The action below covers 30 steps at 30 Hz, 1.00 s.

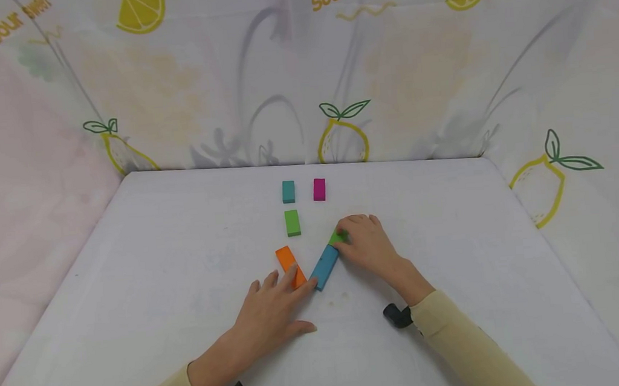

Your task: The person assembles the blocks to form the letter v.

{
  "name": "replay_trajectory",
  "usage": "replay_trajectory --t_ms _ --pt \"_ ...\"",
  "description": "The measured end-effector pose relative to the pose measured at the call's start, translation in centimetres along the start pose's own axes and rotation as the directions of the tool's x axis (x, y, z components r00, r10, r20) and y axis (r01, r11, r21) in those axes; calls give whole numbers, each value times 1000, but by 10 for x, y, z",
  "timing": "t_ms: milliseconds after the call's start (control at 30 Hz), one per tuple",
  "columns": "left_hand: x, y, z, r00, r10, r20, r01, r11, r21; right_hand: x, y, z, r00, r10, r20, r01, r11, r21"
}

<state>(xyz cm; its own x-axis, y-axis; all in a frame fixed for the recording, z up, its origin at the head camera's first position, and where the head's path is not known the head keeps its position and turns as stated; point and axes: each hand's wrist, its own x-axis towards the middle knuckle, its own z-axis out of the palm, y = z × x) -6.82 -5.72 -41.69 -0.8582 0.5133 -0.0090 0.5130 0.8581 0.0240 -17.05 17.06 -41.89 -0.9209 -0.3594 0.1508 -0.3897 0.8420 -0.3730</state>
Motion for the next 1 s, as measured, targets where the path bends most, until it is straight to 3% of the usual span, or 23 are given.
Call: replay_trajectory --t_ms 600,1000 --pt "0 -1 -1 999 -9 46 9 1000 -13 3 3 5 1000 -13 -4 13 1000 -5" --pt "0 0 0 999 -4 39 4 1000 -4 4 1 0 1000 -11 14 12 1000 -25"
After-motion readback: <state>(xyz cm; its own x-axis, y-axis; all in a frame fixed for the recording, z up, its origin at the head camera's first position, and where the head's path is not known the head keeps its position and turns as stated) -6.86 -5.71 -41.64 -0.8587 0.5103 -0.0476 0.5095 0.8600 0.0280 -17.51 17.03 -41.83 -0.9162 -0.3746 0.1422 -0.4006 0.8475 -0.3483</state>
